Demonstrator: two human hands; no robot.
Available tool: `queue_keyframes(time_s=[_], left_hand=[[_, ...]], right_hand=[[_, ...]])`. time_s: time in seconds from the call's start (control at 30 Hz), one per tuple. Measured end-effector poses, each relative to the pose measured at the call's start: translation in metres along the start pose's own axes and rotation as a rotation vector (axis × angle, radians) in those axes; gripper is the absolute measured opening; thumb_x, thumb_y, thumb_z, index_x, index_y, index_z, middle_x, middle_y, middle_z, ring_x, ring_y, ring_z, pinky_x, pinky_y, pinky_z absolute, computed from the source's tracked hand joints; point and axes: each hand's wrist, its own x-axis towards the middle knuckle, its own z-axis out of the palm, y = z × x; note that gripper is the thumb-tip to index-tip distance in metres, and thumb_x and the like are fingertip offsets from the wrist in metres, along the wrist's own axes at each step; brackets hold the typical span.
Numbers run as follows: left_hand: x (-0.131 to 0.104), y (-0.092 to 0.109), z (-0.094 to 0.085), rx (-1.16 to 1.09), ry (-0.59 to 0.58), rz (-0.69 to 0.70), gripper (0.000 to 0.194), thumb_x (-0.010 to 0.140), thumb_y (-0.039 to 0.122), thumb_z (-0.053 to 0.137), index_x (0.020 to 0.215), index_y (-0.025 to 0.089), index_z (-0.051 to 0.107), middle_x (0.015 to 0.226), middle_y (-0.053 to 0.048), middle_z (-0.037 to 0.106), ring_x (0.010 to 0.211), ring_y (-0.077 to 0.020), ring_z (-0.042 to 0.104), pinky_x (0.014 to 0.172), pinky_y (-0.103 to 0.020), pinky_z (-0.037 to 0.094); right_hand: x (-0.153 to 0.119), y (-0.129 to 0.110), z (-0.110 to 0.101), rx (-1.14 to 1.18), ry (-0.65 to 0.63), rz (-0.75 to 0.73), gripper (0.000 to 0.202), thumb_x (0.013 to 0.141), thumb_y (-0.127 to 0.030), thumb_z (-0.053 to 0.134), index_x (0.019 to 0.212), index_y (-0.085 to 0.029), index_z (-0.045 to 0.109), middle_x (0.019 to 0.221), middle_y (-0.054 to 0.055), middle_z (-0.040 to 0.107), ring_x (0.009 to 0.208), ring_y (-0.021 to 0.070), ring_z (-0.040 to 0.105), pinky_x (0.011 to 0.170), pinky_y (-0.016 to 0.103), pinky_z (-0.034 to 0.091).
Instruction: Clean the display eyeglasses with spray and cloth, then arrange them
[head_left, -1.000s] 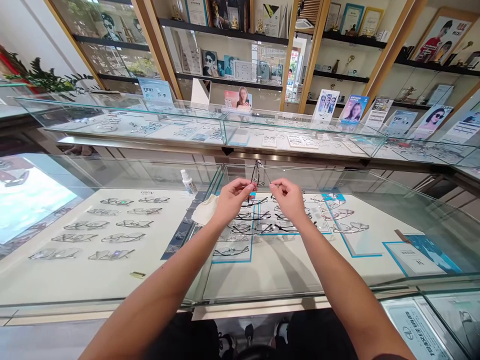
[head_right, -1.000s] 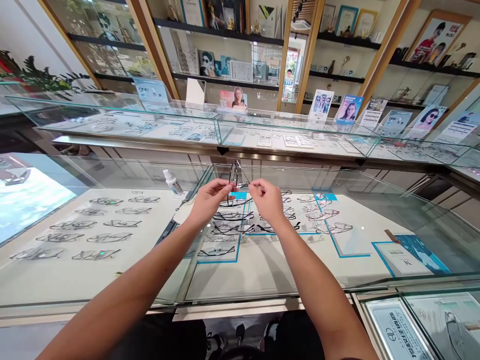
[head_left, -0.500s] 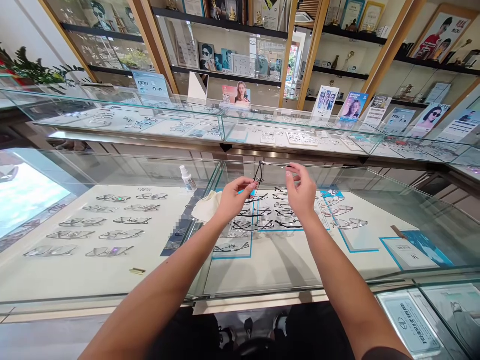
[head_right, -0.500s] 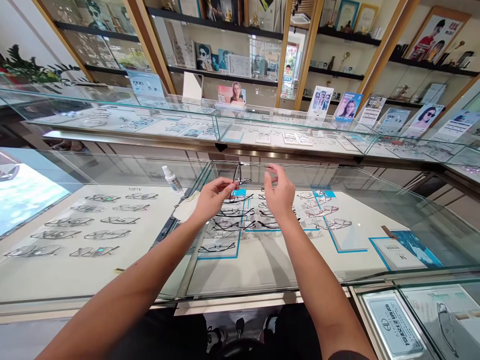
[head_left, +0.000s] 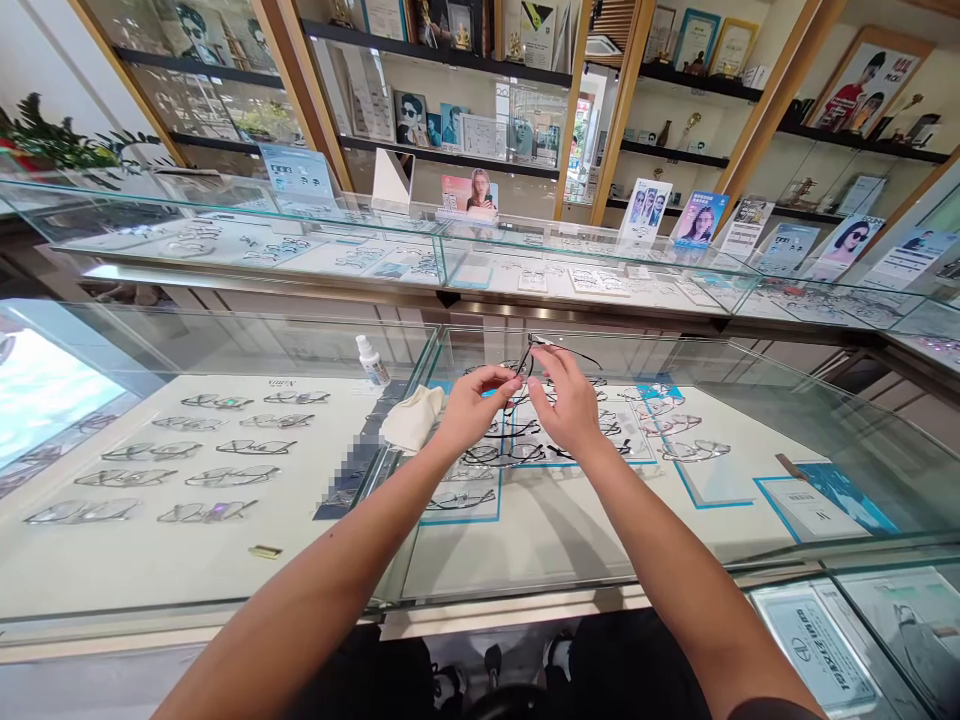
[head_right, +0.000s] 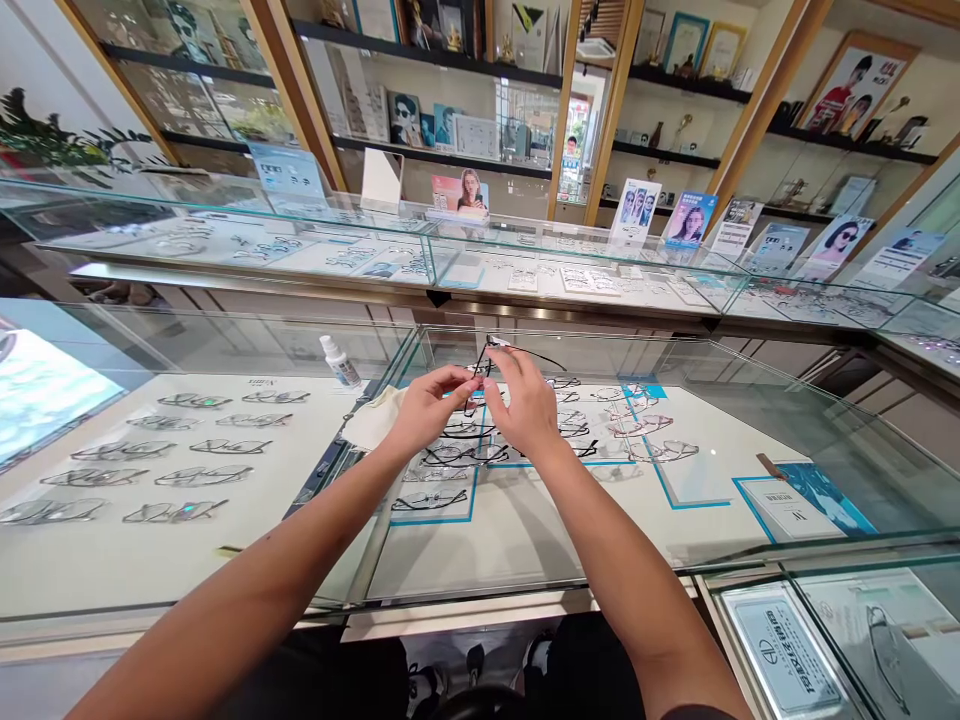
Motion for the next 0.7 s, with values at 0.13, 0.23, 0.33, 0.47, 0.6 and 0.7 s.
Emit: queue_keyframes(time_s=[0.13, 0.23, 0.33, 0.47, 0.6, 0.7], left_hand=[[-0.0003, 0.0014, 0.0001, -0.02, -0.024, -0.002, 0.039, 0.082, 0.058, 0.086, 0.093, 0.021, 0.078, 0.096, -0.006, 0.073, 0.087, -0.0198, 0.068, 0.073, -0.034, 0.067], [-0.0005, 0.0026, 0.0006, -0.024, -0.022, -0.007, 0.04, 0.082, 0.058, 0.086, 0.093, 0.021, 0.078, 0.095, -0.006, 0.073, 0.085, -0.0194, 0.068, 0.072, -0.033, 0.066], [-0.0012, 0.0039, 0.0015, -0.019, -0.02, -0.018, 0.042, 0.081, 0.06, 0.086, 0.093, 0.021, 0.078, 0.095, -0.006, 0.073, 0.088, -0.0205, 0.069, 0.073, -0.034, 0.067], [-0.0017, 0.0042, 0.002, -0.013, -0.023, -0.012, 0.041, 0.081, 0.06, 0.086, 0.093, 0.021, 0.078, 0.095, -0.005, 0.072, 0.087, -0.0197, 0.068, 0.074, -0.034, 0.067], [-0.0009, 0.0038, 0.0007, -0.052, 0.032, -0.042, 0.044, 0.081, 0.062, 0.086, 0.094, 0.02, 0.078, 0.103, -0.007, 0.076, 0.092, -0.0214, 0.07, 0.076, -0.035, 0.068], [0.001, 0.0049, -0.0021, -0.114, 0.105, -0.075, 0.047, 0.08, 0.064, 0.087, 0.095, 0.02, 0.076, 0.107, -0.009, 0.078, 0.104, -0.0254, 0.074, 0.077, -0.035, 0.069]], right_hand=[[0.0011, 0.0036, 0.0011, -0.027, 0.018, -0.041, 0.044, 0.107, -0.03, 0.054, 0.149, -0.023, 0.061, 0.15, 0.015, 0.065, 0.144, 0.0304, 0.06, 0.112, 0.044, 0.057], [0.0007, 0.0039, 0.0026, -0.029, 0.029, -0.041, 0.043, 0.106, -0.026, 0.052, 0.148, -0.023, 0.062, 0.149, 0.016, 0.065, 0.144, 0.0302, 0.061, 0.114, 0.044, 0.056], [0.0002, 0.0027, 0.0035, -0.043, 0.04, -0.025, 0.04, 0.106, -0.03, 0.055, 0.145, -0.025, 0.063, 0.148, 0.016, 0.066, 0.142, 0.0312, 0.062, 0.112, 0.045, 0.056], [0.0004, 0.0017, 0.0048, -0.044, 0.063, -0.015, 0.038, 0.105, -0.03, 0.057, 0.142, -0.024, 0.063, 0.144, 0.016, 0.068, 0.136, 0.031, 0.065, 0.11, 0.045, 0.057], [0.0006, 0.0045, 0.0062, -0.047, 0.114, 0.019, 0.041, 0.101, -0.022, 0.056, 0.142, -0.021, 0.061, 0.146, 0.017, 0.065, 0.131, 0.0307, 0.066, 0.106, 0.046, 0.058], [0.001, 0.0088, 0.0057, -0.123, 0.158, 0.041, 0.033, 0.099, -0.02, 0.059, 0.13, -0.019, 0.068, 0.15, 0.019, 0.061, 0.133, 0.0332, 0.062, 0.109, 0.05, 0.054]])
